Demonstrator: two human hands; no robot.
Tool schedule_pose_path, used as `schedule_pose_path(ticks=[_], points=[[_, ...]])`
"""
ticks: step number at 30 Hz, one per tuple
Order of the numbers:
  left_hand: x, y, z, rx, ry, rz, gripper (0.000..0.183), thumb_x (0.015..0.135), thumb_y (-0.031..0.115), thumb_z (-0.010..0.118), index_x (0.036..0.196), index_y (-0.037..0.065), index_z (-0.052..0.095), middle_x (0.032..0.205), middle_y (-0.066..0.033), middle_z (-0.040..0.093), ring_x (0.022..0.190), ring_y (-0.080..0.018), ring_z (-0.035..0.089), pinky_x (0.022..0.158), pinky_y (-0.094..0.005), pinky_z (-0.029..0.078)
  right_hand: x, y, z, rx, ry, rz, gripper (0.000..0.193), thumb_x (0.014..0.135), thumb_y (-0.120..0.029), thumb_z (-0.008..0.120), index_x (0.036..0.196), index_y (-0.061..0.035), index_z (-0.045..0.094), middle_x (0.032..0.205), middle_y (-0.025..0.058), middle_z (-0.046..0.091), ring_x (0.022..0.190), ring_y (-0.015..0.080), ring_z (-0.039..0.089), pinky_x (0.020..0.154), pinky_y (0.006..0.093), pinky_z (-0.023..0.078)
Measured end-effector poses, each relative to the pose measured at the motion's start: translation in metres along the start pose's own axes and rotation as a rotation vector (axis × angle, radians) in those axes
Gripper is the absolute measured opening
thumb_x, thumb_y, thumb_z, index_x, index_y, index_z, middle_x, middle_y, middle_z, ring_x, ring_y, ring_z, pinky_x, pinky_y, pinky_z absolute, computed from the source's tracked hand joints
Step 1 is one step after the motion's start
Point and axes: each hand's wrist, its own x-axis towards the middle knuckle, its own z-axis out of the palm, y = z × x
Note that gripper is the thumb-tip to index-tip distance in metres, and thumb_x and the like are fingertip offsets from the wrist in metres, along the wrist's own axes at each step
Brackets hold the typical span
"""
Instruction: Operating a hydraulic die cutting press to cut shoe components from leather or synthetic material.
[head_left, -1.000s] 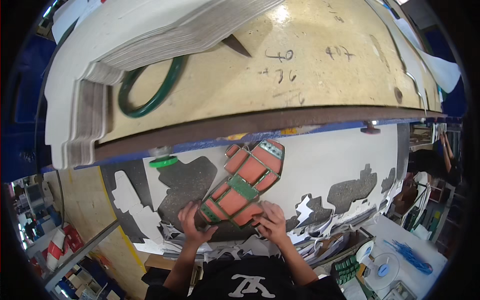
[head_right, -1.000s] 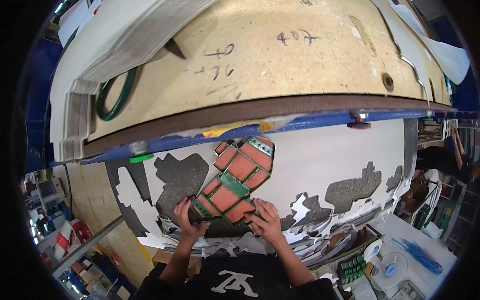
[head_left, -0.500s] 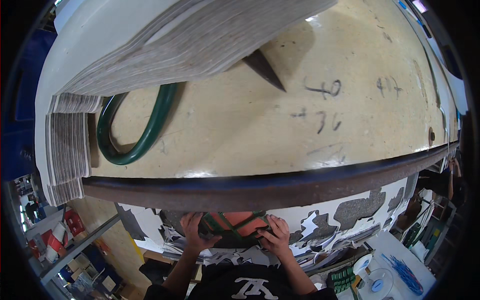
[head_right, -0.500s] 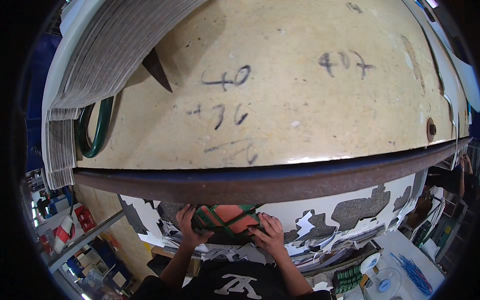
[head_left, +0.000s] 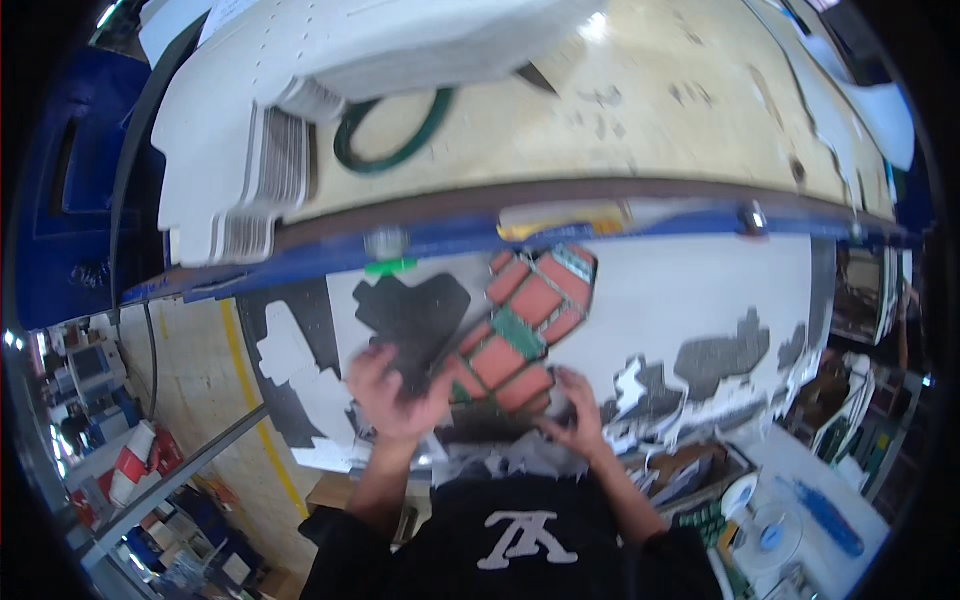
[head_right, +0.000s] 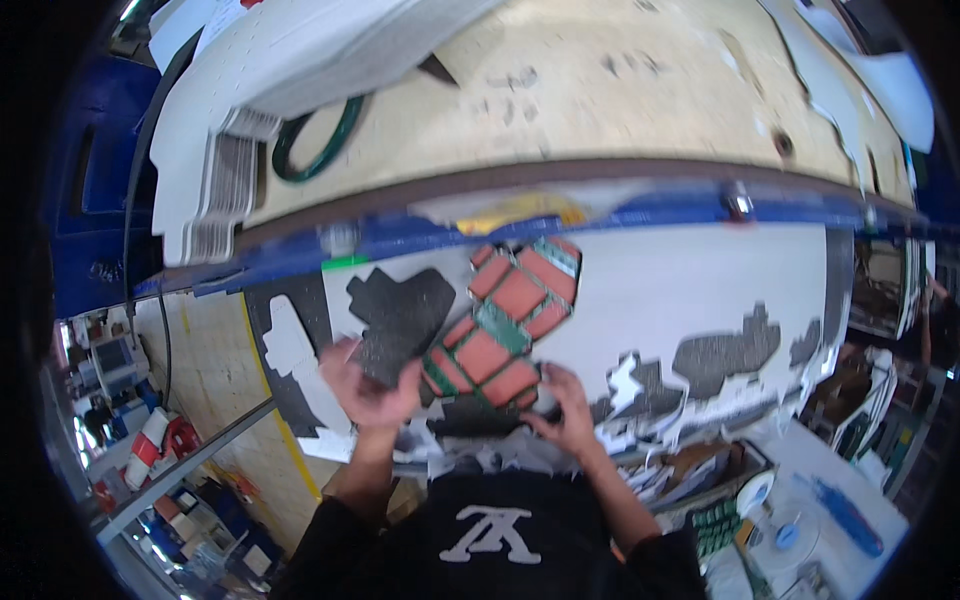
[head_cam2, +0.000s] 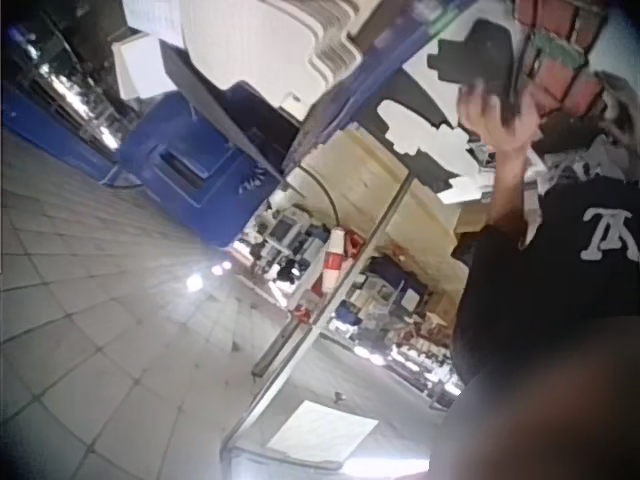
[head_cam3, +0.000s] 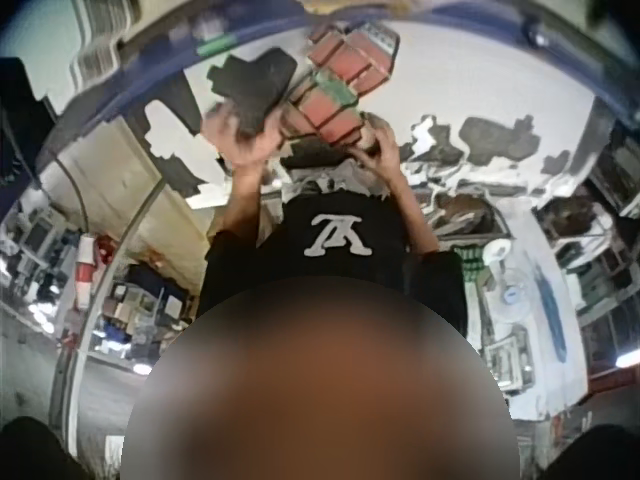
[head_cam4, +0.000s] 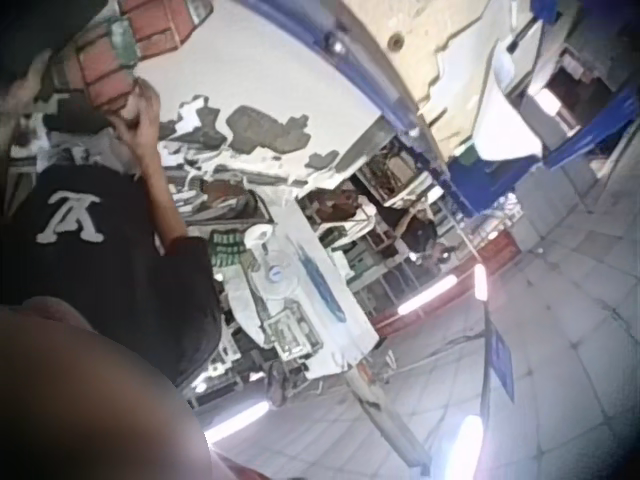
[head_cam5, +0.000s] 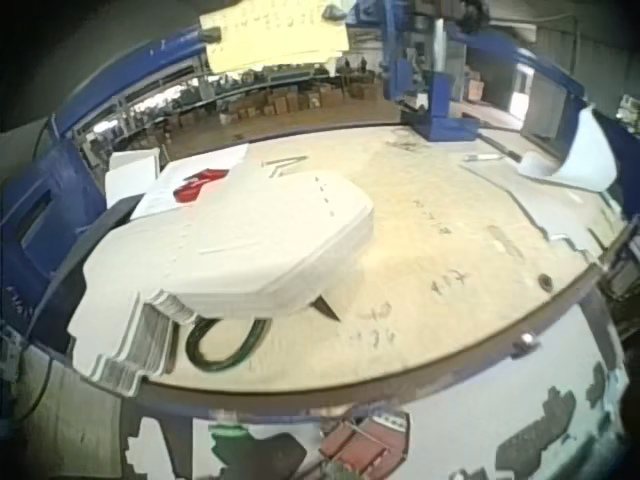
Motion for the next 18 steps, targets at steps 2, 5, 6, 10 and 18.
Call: schedule_pose_path(ticks=[2, 5, 6, 10, 18], points=[[0.075, 0.02, -0.005, 0.096, 0.152, 0.109, 0.102, 0.076, 0.039, 0.099, 0.157, 0.009, 0.044, 0.146, -0.0193, 0.059, 0.134, -0.0429, 0.055, 0.11, -0.0546, 0.043, -0.013, -0.002, -0.013, -0.078, -0.047, 0.037, 0.065, 0.079, -0.022, 0.095, 0.132, -0.0089, 0.061, 0.147, 0.0235, 0.062, 0.134, 0.0449, 0.061, 0.109, 0.0492, 0.051], [0.152, 0.043, -0.009, 0.121, -0.065, 0.196, 0.106, 0.072, 0.03, 0.1, 0.159, 0.012, 0.044, 0.157, -0.0166, 0.05, 0.143, -0.0391, 0.05, 0.117, -0.0539, 0.037, -0.021, -0.005, -0.032, -0.144, 0.009, 0.039, 0.042, 0.082, -0.02, 0.09, 0.117, -0.0088, 0.071, 0.123, 0.0147, 0.071, 0.117, 0.0374, 0.068, 0.102, 0.0488, 0.053], [0.161, 0.044, -0.008, 0.122, -0.051, 0.213, 0.106, 0.072, 0.03, 0.1, 0.159, 0.012, 0.044, 0.157, -0.0166, 0.05, 0.143, -0.0391, 0.05, 0.117, -0.0539, 0.037, -0.018, -0.006, -0.042, -0.145, 0.024, 0.024, 0.042, 0.082, -0.02, 0.09, 0.117, -0.0088, 0.071, 0.123, 0.0147, 0.071, 0.117, 0.0374, 0.068, 0.102, 0.0488, 0.053], [0.171, 0.055, -0.031, 0.283, -0.304, 0.178, 0.11, 0.063, 0.019, 0.101, 0.158, 0.007, 0.047, 0.156, -0.0138, 0.053, 0.146, -0.0347, 0.049, 0.122, -0.0532, 0.033, -0.045, -0.018, -0.065, -0.163, -0.406, 0.062, 0.04, 0.085, -0.03, 0.087, 0.116, -0.009, 0.072, 0.101, 0.0107, 0.075, 0.099, 0.0335, 0.073, 0.091, 0.0464, 0.054], [0.153, 0.053, -0.051, 0.153, -0.291, 0.183, 0.099, 0.066, -0.007, 0.089, 0.156, 0.004, 0.049, 0.144, -0.0187, 0.055, 0.134, -0.0422, 0.052, 0.115, -0.0503, 0.043, -0.09, -0.028, -0.038, -0.375, -0.385, 0.113, 0.055, 0.08, -0.03, 0.09, 0.128, -0.0133, 0.069, 0.113, 0.0106, 0.072, 0.118, 0.0339, 0.066, 0.11, 0.0479, 0.046]])
